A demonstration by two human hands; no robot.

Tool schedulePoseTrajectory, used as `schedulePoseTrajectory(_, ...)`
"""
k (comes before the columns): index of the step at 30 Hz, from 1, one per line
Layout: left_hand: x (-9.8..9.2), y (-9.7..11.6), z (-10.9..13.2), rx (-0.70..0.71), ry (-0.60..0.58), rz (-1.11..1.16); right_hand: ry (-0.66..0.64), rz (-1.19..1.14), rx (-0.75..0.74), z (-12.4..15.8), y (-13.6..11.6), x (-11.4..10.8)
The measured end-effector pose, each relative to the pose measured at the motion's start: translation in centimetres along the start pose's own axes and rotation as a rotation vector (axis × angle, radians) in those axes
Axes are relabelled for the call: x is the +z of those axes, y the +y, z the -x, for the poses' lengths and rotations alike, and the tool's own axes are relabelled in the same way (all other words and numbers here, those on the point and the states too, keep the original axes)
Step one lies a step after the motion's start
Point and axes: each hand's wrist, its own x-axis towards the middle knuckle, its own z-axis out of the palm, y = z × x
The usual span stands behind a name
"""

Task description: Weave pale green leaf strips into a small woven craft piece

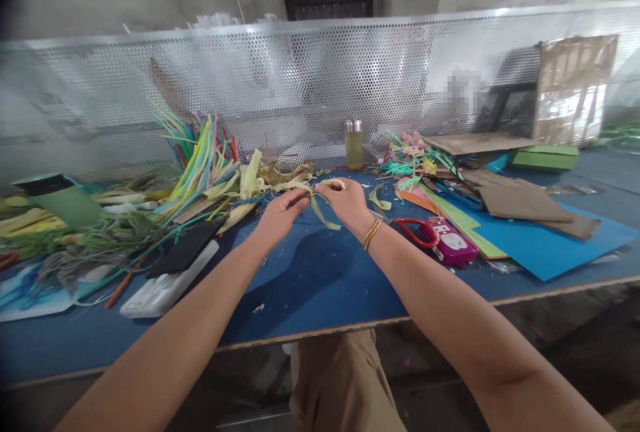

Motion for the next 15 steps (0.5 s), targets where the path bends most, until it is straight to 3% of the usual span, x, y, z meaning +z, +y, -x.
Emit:
schedulePoseTrajectory(3, 0.50, -0.31, -0.13, -0.110, 0.020, 0.179, 0.056, -0.124, -0.019, 0.49, -0.34, 0.48)
schedulePoseTrajectory(7, 0.45, -0.51, -0.14, -0.226, 0.028, 0.293, 0.074, -0.121, -0.032, 1.00, -0.69, 0.80)
schedulePoseTrajectory(15, 0.02, -0.50, -0.17, -0.254, 0.012, 0.295, 0.073, -0.089, -0.010, 0.90, -0.85, 0.77)
